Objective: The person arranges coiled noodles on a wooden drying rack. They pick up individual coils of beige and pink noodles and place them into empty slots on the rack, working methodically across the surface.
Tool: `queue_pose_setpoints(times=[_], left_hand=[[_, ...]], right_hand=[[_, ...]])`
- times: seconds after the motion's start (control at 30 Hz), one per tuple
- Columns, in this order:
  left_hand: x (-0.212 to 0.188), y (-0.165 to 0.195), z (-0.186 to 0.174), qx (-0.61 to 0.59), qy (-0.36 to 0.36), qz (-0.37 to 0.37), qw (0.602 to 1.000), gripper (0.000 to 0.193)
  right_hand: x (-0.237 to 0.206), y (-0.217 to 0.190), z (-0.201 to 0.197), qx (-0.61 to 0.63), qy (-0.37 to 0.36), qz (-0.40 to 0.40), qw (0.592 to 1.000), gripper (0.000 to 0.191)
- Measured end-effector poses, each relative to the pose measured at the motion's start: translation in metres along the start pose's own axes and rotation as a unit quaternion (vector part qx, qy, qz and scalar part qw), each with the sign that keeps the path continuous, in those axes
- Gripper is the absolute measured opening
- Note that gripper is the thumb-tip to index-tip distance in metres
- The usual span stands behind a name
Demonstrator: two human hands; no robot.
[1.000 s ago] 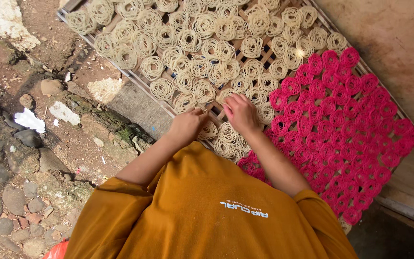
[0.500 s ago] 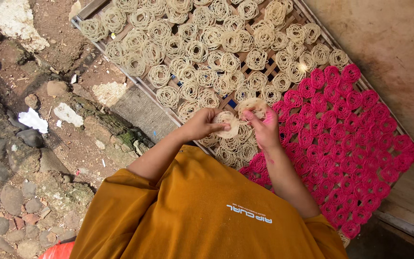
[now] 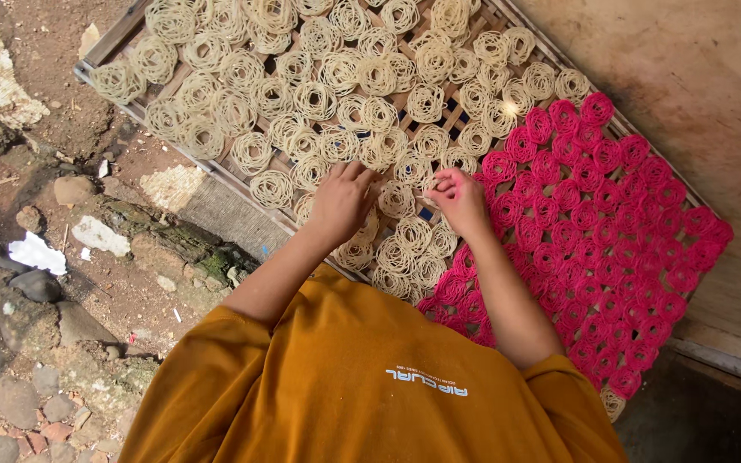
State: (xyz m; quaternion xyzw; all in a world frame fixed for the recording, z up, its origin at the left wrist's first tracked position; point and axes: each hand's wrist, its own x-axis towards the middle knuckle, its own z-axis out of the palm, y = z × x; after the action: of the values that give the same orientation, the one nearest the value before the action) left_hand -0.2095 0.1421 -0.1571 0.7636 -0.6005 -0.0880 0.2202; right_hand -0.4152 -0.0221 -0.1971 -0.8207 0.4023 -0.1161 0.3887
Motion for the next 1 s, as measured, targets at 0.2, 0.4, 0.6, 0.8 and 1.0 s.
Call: queue_pose_setpoints(times=[0.2, 0.4, 0.6, 0.8, 1.0], left_hand=[[0.043, 0.012, 0.032, 0.054, -0.074, 0.138, 0.986, 0.035], [0.049, 0.005, 0.049, 0.097, -0.145, 0.079, 0.981, 0.026], [0.082, 0.011, 0.064, 0.107, -0.035, 0.007, 0.994, 0.032], [0.091, 0.034, 0.054, 0.070, -0.085, -0.011, 0.994, 0.032], [0.078, 0.066, 0.018, -0.175, 0.109, 0.161, 0.965, 0.080]], right_hand=[[-0.012, 0.011, -0.010, -0.189, -0.013, -0.135, 0.973, 0.037], [-0.011, 0.014, -0.006, -0.186, -0.014, -0.160, 0.969, 0.010], [0.000, 0.015, -0.023, 0.018, 0.144, -0.092, 0.985, 0.009], [0.000, 0.013, -0.077, 0.330, 0.213, -0.112, 0.913, 0.010], [-0.007, -0.025, -0.100, 0.474, 0.122, -0.064, 0.870, 0.009]])
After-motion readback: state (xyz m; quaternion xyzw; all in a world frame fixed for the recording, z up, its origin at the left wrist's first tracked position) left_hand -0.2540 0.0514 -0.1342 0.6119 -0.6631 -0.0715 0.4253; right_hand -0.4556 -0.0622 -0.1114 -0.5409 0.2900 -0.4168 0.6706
